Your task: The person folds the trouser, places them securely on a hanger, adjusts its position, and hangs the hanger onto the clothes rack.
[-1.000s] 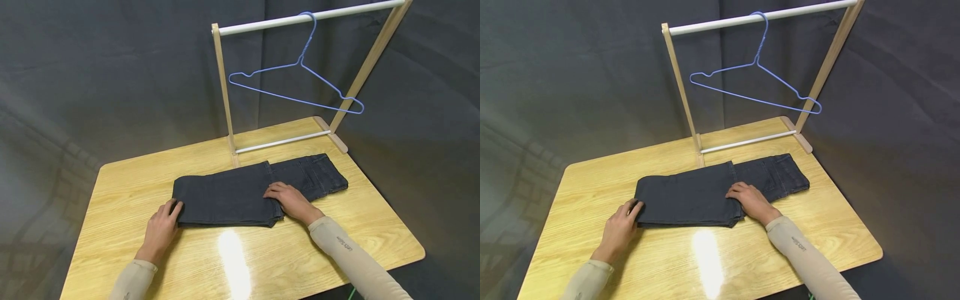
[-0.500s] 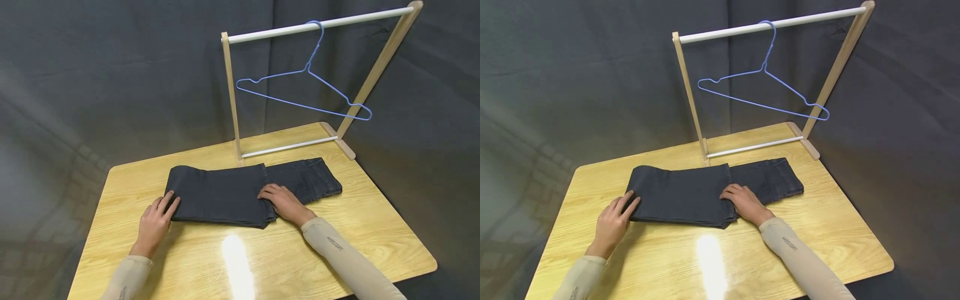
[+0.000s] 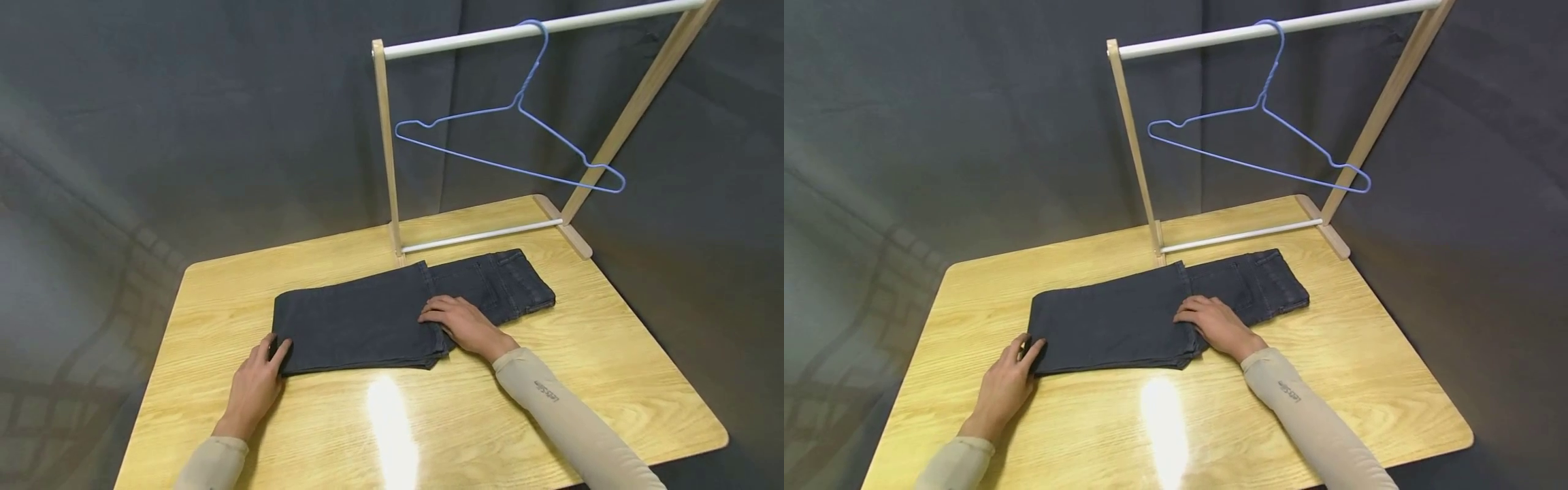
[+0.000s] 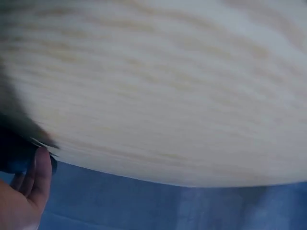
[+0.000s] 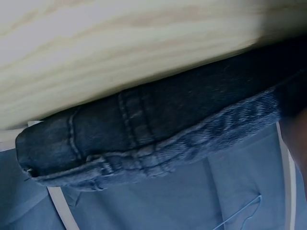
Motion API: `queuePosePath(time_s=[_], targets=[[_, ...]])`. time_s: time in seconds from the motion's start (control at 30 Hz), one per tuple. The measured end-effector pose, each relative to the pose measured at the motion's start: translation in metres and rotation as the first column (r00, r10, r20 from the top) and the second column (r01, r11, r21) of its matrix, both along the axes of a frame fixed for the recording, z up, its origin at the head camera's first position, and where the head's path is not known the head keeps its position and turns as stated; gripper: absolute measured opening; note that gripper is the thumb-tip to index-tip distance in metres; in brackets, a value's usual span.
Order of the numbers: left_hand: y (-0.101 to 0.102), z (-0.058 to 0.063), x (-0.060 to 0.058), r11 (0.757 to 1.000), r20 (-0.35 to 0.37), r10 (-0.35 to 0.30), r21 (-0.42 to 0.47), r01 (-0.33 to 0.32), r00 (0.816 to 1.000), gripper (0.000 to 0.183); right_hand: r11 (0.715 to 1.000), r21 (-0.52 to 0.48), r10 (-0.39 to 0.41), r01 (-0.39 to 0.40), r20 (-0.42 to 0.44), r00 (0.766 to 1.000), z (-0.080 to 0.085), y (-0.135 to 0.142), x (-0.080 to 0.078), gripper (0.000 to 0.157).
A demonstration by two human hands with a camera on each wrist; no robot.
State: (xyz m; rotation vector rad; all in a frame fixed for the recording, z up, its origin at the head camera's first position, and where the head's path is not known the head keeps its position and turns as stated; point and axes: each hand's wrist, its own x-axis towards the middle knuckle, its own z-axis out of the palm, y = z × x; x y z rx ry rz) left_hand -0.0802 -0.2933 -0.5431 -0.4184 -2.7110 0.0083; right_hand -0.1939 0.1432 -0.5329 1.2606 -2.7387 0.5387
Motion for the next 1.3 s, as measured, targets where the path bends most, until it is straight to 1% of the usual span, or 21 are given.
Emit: queuePosePath(time_s=[0.1, 0.27, 0.37, 0.43, 0.53, 0.67, 0.83, 1.0, 1.13, 1.3], targets=[[0.004, 0.001, -0.001, 1.0, 0.029, 0.018, -0.002, -0.018, 0.999, 0.067, 0.999, -0.026, 0.022, -0.023, -0.043, 0.999, 0.002, 0.002, -0.002, 0.036], [0.012, 0.004, -0.007, 0.998, 0.084, 0.041, -0.044, -0.038, 0.996, 0.068, 0.995, -0.093, 0.034, -0.045, -0.113, 0.993, 0.003, 0.009, -0.004, 0.039], [0.015, 0.003, -0.008, 0.997, 0.117, 0.055, -0.055, -0.049, 0.992, 0.066, 0.992, -0.116, 0.038, -0.054, -0.135, 0.99, 0.005, 0.011, -0.004, 0.04], [0.016, 0.002, -0.008, 0.997, 0.13, 0.066, -0.05, -0.06, 0.989, 0.064, 0.992, -0.116, 0.037, -0.053, -0.133, 0.99, 0.006, 0.012, -0.004, 0.041], [0.016, 0.002, -0.006, 0.997, 0.134, 0.07, -0.035, -0.065, 0.988, 0.063, 0.991, -0.122, 0.033, -0.046, -0.109, 0.993, 0.006, 0.013, -0.003, 0.042], [0.015, 0.003, -0.005, 0.998, 0.126, 0.068, -0.017, -0.067, 0.99, 0.07, 0.99, -0.138, 0.025, -0.037, -0.088, 0.996, 0.007, 0.015, -0.002, 0.044], [0.016, 0.006, -0.005, 0.999, 0.146, 0.053, -0.014, -0.052, 0.988, 0.078, 0.987, -0.161, 0.005, -0.023, -0.111, 0.994, 0.007, 0.02, -0.001, 0.047], [0.018, 0.008, -0.006, 0.999, 0.17, 0.046, 0.014, -0.049, 0.984, 0.081, 0.981, -0.191, -0.001, -0.024, -0.13, 0.991, 0.007, 0.026, 0.0, 0.049], [0.02, 0.01, -0.006, 0.999, 0.153, 0.035, 0.02, -0.039, 0.988, 0.078, 0.975, -0.221, -0.015, -0.016, -0.135, 0.991, 0.008, 0.032, 0.001, 0.051], [0.023, 0.011, -0.008, 0.999, 0.107, 0.033, -0.026, -0.03, 0.994, 0.074, 0.961, -0.277, -0.042, 0.002, -0.138, 0.99, 0.011, 0.035, 0.003, 0.054]])
